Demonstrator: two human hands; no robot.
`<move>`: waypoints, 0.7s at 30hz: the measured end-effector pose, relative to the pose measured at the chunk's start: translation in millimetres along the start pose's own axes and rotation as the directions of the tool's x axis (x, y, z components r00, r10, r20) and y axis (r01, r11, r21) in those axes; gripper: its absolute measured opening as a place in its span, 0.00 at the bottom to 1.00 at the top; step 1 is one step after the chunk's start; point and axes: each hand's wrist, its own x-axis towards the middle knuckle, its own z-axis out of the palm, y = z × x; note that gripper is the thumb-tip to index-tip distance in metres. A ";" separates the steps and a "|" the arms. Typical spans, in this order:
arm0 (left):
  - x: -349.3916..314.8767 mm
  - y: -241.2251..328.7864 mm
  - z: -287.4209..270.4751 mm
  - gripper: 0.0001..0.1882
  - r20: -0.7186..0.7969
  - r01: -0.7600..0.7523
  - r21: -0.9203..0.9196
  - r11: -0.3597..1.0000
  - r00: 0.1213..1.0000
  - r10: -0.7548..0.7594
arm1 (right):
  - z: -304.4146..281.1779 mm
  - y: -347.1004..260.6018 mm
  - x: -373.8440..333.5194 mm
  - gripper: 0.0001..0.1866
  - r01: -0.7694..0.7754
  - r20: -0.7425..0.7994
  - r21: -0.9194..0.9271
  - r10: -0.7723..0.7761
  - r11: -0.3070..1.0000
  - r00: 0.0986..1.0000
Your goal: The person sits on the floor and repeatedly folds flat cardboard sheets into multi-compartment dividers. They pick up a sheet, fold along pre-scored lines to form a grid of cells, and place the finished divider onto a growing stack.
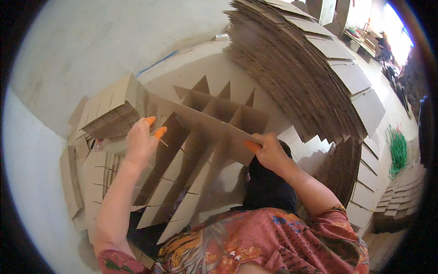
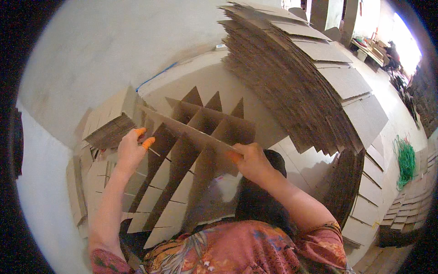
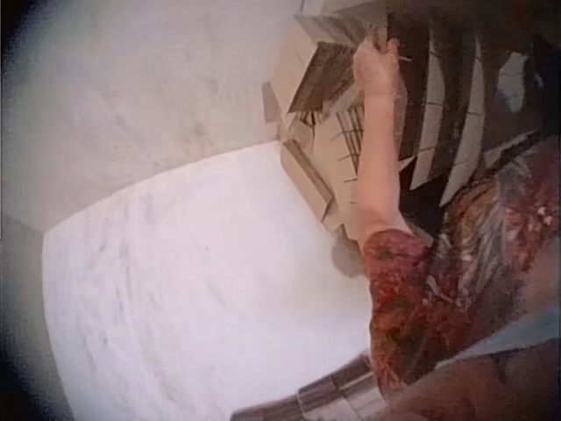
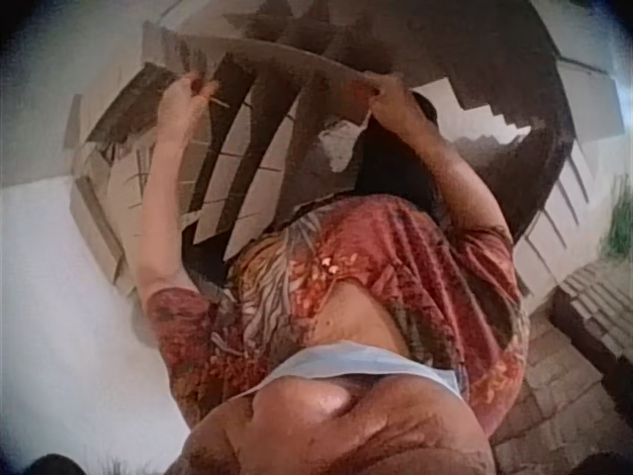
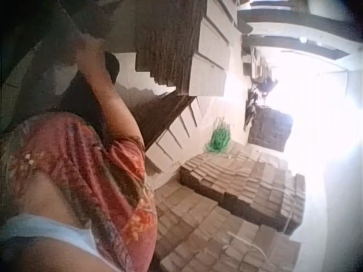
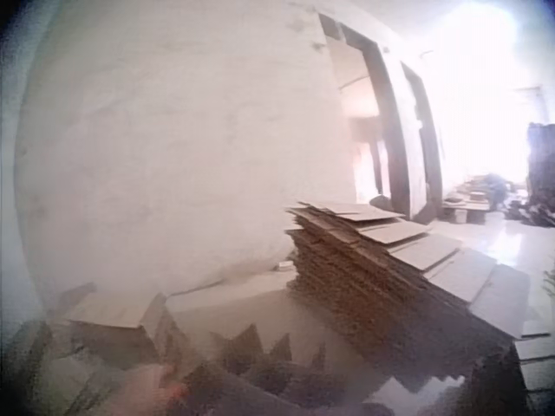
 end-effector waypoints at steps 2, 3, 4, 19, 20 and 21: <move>7.4 -6.3 -1.4 0.14 0.334 0.188 -0.018 0.982 0.927 -0.172 | -3.0 -2.1 2.5 0.08 -0.024 0.050 -0.030 0.025 0.999 0.998; 9.8 -9.2 -2.0 0.13 0.491 0.280 -0.004 0.960 0.837 -0.242 | -5.4 -3.7 4.0 0.08 -0.021 0.071 -0.058 0.025 0.998 0.997; 6.7 -21.2 8.9 0.12 0.451 0.220 0.004 0.976 0.871 -0.198 | -7.1 -6.4 6.1 0.08 -0.018 0.092 -0.086 0.026 0.996 0.995; 10.7 -107.6 -14.5 0.21 -0.082 0.170 0.048 0.984 0.983 -0.166 | 43.9 11.3 42.8 0.07 0.064 0.002 -0.068 -0.064 0.996 0.998; 16.1 -117.7 -17.2 0.22 -0.113 0.157 0.151 0.976 0.984 -0.141 | 49.9 20.7 45.9 0.07 0.055 0.009 -0.036 -0.055 0.998 0.998; 20.4 -124.4 -18.6 0.24 -0.142 0.149 0.252 0.956 0.983 -0.115 | 54.2 26.5 49.3 0.07 0.046 0.020 -0.004 -0.046 0.999 0.999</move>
